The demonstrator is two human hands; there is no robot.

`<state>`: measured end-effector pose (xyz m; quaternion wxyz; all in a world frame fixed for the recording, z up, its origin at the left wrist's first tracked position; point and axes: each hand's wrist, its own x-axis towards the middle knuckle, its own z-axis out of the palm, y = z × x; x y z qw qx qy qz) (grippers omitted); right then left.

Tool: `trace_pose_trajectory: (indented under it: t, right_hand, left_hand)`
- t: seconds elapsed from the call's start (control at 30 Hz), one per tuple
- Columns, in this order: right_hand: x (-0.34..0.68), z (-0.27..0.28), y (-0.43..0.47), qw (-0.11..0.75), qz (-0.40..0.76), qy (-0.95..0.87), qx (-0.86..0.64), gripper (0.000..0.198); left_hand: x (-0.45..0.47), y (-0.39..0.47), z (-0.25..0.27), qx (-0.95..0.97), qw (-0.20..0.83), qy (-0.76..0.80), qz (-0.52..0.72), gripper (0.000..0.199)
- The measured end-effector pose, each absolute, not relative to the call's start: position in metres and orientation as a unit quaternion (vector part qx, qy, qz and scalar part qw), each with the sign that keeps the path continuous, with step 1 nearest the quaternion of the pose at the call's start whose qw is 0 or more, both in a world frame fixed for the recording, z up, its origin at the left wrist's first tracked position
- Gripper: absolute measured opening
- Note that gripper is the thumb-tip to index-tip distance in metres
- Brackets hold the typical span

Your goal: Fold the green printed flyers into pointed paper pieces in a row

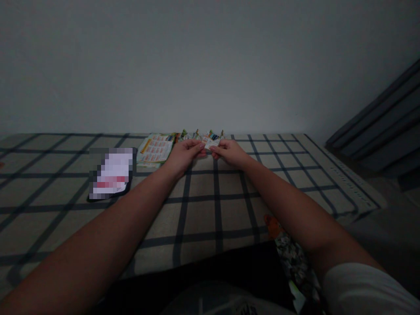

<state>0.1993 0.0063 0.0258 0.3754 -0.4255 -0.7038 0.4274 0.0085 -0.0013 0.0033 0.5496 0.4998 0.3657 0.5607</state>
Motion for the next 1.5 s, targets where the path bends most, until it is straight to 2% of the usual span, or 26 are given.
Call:
trace_pose_trajectory:
  t: [0.2,0.53,0.73,0.97,1.2,1.3,1.4,1.5]
  right_hand:
    - [0.202,0.022,0.008,0.343,0.417,-0.738,-0.405,0.027]
    - [0.202,0.024,0.006,0.332,0.409,-0.762,-0.378,0.03]
    - [0.201,0.023,0.006,0.332,0.392,-0.766,-0.386,0.026]
    - [0.201,0.019,0.012,0.387,0.398,-0.722,-0.413,0.031]
    - [0.202,0.019,0.013,0.412,0.428,-0.699,-0.399,0.026]
    - [0.2,0.019,0.014,0.417,0.441,-0.686,-0.401,0.024]
    - [0.199,0.018,0.015,0.419,0.443,-0.685,-0.398,0.022]
    - [0.2,0.017,0.016,0.428,0.428,-0.689,-0.399,0.02]
  left_hand:
    - [0.009,-0.005,0.005,0.5,0.564,0.371,0.543,0.039]
    - [0.009,-0.001,0.002,0.525,0.495,0.393,0.57,0.049]
    - [0.009,0.0,0.001,0.5,0.544,0.364,0.567,0.041]
    - [0.01,-0.003,0.004,0.491,0.573,0.358,0.55,0.03]
    - [0.012,-0.007,0.006,0.487,0.581,0.368,0.539,0.025]
    - [0.011,-0.008,0.007,0.507,0.546,0.399,0.535,0.028]
    - [0.009,-0.009,0.007,0.548,0.461,0.453,0.531,0.034]
    - [0.009,-0.009,0.008,0.569,0.438,0.452,0.529,0.054]
